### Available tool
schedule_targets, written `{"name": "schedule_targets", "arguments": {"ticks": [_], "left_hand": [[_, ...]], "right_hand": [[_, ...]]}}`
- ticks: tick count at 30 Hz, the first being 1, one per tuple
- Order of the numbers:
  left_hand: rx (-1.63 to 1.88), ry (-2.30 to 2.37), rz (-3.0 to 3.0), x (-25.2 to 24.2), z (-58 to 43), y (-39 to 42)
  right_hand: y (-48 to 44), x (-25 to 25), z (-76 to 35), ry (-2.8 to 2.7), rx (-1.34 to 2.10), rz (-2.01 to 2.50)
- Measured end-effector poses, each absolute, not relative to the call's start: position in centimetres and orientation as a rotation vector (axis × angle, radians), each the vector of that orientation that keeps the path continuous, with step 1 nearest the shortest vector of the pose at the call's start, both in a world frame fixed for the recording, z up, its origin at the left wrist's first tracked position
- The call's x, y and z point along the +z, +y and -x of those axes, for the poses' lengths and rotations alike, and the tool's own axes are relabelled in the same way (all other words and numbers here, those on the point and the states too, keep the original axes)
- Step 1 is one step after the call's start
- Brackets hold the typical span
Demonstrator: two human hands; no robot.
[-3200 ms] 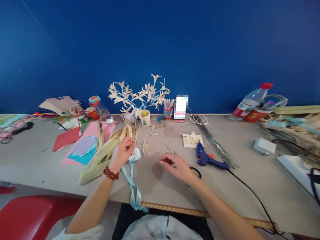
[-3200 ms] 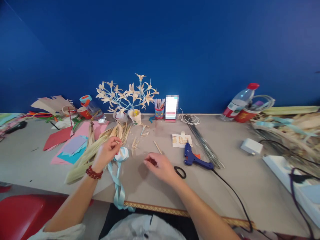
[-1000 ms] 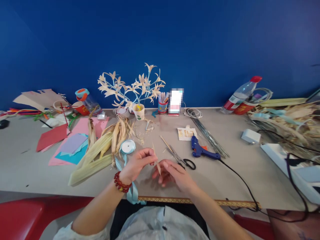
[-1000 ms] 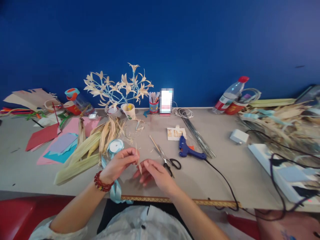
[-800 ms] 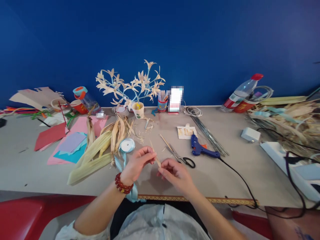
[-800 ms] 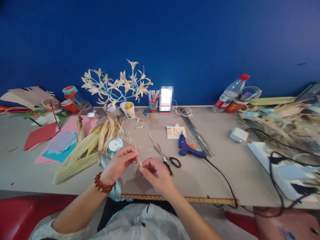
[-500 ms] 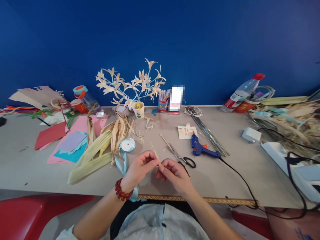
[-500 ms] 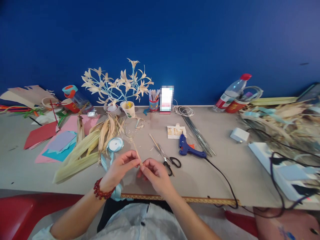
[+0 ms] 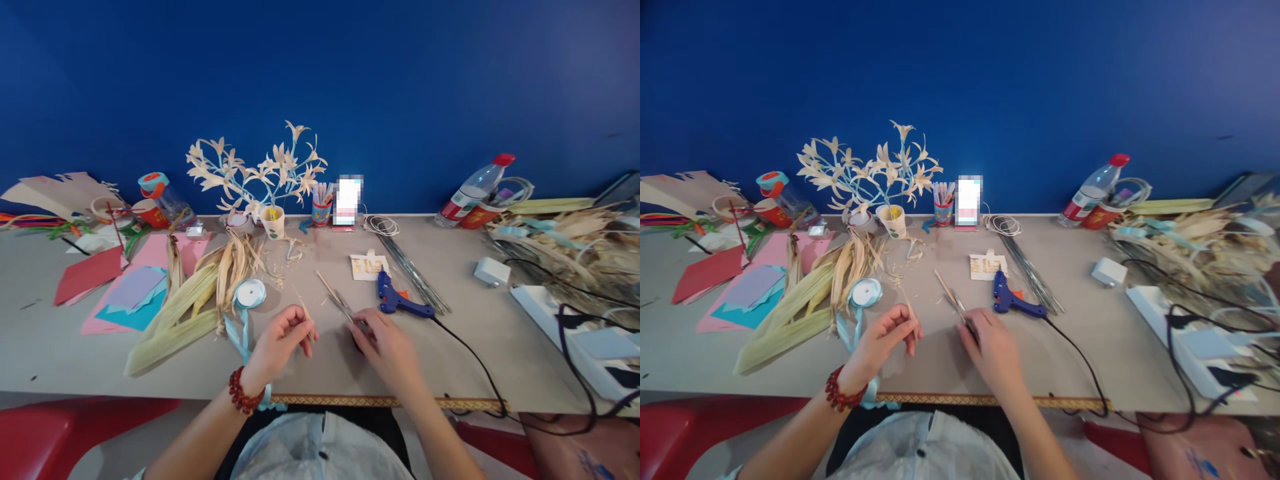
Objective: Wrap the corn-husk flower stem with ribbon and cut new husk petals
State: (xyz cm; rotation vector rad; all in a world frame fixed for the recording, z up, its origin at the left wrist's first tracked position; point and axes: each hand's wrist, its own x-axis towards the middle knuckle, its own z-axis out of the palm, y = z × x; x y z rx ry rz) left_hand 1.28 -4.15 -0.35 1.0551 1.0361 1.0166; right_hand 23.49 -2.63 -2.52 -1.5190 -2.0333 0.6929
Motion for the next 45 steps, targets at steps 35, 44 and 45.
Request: {"name": "schedule_targets", "arguments": {"ticks": [35, 44, 45], "left_hand": [[1.043, 1.069, -1.188, -0.2, -0.6, -3.6], [1.097, 1.016, -1.242, 0.3, -1.2, -3.5], [1.093, 1.014, -1.244, 0.3, -1.3, -3.5]], "right_hand": [[-1.5, -2.6, -27.3, -1.927, 0.882, 1.767], [-4.4, -2.0, -22.7, -1.422, 1.834, 1.216], [-4.6, -2.2, -22.3, -1.422, 1.857, 1.161]]}}
